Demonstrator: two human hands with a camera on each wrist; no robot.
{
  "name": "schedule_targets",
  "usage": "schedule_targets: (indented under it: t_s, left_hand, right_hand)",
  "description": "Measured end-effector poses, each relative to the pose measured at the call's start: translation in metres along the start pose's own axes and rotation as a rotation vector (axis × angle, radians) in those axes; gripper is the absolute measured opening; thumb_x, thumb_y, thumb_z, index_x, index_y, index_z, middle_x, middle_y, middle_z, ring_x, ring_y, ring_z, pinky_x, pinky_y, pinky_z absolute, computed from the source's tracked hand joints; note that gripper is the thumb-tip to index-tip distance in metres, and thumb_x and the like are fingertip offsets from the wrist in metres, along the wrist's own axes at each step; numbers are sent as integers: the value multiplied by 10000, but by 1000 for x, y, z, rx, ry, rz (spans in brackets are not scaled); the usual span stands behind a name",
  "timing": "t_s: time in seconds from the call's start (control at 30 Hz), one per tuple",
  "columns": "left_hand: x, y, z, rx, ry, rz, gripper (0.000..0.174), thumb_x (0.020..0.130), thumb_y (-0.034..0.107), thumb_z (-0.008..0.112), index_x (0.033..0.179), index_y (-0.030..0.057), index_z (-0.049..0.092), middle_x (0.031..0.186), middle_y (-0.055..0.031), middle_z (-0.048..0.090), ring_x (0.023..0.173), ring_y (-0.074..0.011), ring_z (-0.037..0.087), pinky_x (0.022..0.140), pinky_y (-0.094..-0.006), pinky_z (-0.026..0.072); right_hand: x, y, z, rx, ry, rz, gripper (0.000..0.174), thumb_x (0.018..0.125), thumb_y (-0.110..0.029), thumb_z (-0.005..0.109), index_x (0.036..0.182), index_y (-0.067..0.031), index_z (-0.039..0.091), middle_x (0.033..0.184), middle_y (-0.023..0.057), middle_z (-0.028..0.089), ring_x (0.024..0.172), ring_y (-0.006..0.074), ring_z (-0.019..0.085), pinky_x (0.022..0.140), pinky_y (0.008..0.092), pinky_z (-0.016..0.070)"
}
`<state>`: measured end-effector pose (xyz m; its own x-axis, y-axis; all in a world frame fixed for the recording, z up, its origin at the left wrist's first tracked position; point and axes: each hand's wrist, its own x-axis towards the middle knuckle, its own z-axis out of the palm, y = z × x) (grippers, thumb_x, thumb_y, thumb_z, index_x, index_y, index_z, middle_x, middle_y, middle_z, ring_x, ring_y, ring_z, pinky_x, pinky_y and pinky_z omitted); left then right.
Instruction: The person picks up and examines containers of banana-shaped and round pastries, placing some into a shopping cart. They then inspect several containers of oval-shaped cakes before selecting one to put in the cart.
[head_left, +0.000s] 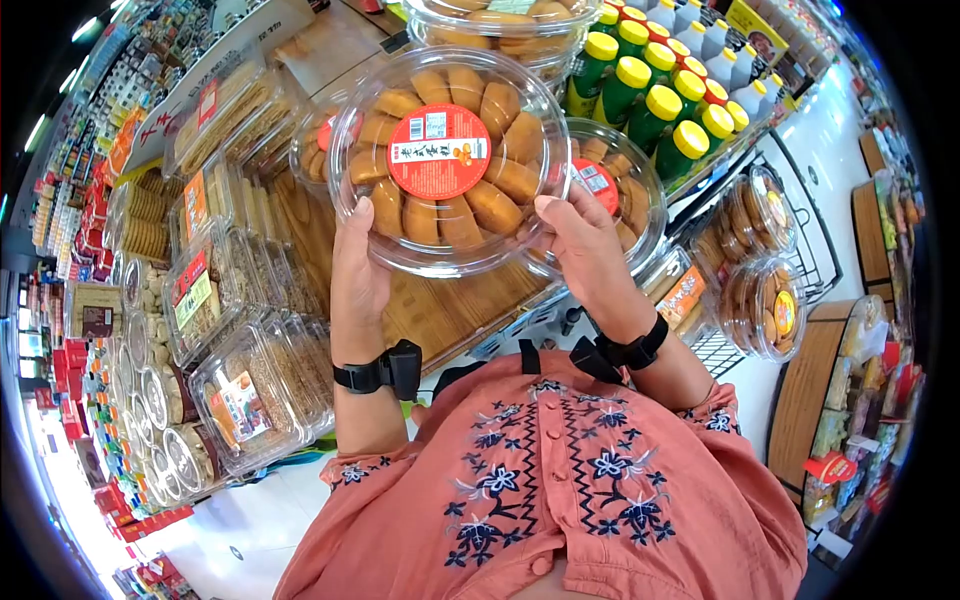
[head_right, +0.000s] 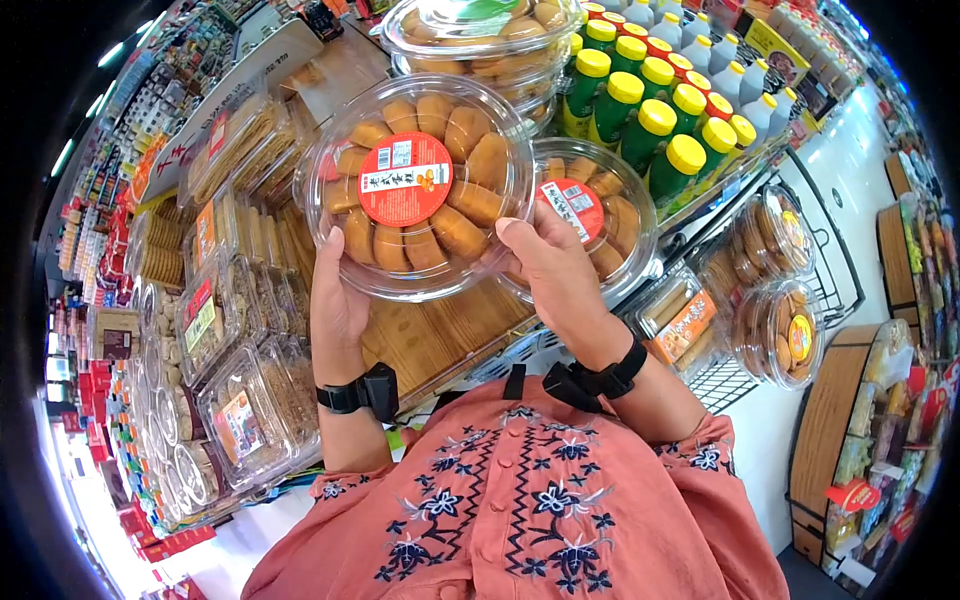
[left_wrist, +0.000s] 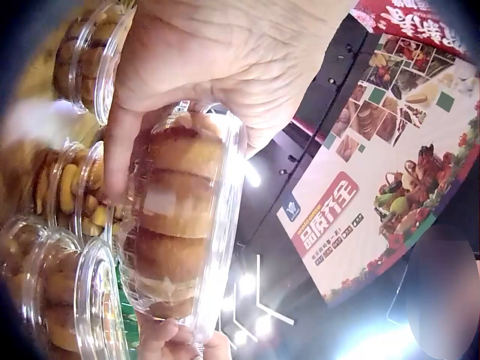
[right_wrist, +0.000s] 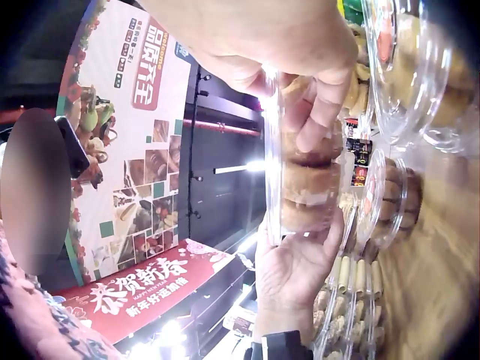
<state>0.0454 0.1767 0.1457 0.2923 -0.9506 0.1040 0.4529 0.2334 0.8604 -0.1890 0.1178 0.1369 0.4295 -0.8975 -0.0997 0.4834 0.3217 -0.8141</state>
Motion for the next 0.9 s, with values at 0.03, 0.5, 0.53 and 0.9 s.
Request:
schedule_targets:
  t_s: [0.03,0.5,0.53,0.9]
  left_hand:
    - [-1,1,-2,-6,10,3,533,1061,251,458,1538,57,318,1508,-115,458,1361,-243,480,1142,-425,394]
    - [-9,0,-17,9,140,71,505,1051,317,469,1463,32,412,1431,-130,531,1310,-257,532,1111,-431,426]
    - [-10,-2,-17,16,161,84,501,1052,315,467,1465,38,409,1430,-129,532,1309,-257,534,1111,-434,427]
    - [2,-9,-61,-78,344,89,429,1045,318,459,1388,64,500,1371,-122,591,1218,-282,610,1018,-494,502]
  right_hand:
    - [2,2,2,-6,-8,10,209,989,-125,545,1164,-17,580,1005,53,651,841,168,676,807,372,591]
    - [24,23,32,14,-44,11,243,998,-159,549,1184,-7,580,1059,75,664,873,167,675,829,380,594]
    - [26,24,35,21,-41,10,222,996,-156,553,1159,-6,578,1016,77,668,838,160,677,804,370,599]
    - [60,46,60,-81,-157,6,234,999,-224,596,1061,-3,552,992,86,631,869,173,656,793,342,589]
